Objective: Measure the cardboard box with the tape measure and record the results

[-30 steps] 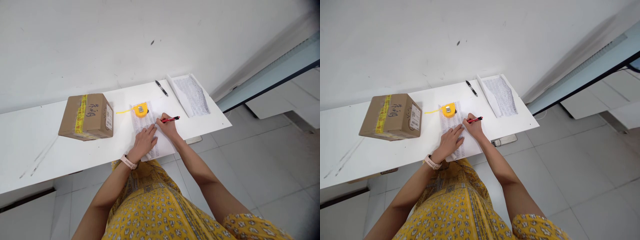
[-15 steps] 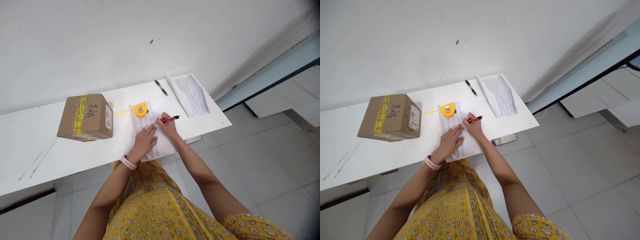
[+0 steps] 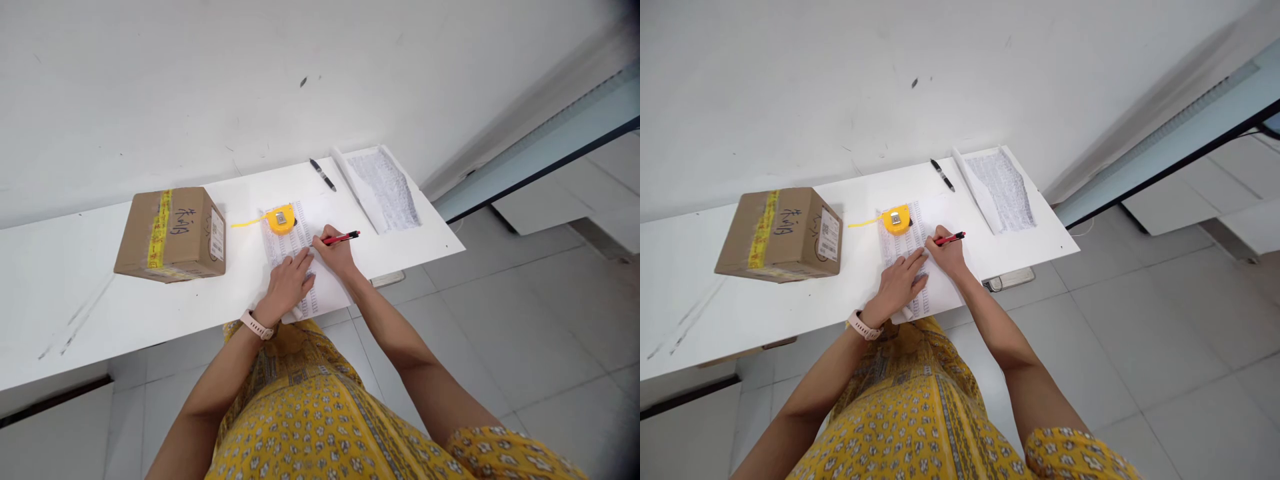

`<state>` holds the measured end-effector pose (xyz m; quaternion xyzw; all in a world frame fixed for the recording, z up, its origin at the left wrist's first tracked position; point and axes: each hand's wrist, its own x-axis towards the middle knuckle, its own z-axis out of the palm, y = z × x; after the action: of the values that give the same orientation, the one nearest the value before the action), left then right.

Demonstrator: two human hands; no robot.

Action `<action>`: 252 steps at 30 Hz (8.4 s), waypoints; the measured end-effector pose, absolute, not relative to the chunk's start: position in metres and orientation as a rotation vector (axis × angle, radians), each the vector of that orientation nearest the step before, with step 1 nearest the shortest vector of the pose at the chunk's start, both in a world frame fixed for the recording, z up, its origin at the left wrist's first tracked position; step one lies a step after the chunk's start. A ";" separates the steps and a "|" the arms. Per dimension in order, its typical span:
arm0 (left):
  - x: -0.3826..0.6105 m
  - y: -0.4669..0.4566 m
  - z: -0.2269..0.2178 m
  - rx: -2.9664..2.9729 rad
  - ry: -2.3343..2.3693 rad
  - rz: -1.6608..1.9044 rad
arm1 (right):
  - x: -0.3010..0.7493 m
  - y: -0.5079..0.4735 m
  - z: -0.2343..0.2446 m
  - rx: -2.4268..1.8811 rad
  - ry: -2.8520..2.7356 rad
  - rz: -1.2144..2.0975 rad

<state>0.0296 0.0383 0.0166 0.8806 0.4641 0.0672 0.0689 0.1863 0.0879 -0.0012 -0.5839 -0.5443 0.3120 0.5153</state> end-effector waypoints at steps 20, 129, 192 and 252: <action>0.030 0.039 0.015 2.633 1.397 0.219 | 0.187 0.088 -0.001 -1.416 -1.300 0.750; -0.109 -0.084 0.097 0.944 1.214 1.860 | 0.031 0.032 0.157 -0.606 -1.828 1.793; -0.344 0.027 0.160 1.152 1.168 1.014 | 0.013 0.046 0.089 -1.150 -1.892 0.750; -0.302 -0.010 0.198 1.587 1.147 0.649 | 0.021 0.051 0.114 -0.973 -1.741 1.429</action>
<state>-0.3017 -0.0105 0.1981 0.6600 0.4771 0.2699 0.5137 0.0211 0.0510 0.1143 -0.3732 -0.6681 0.5482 0.3374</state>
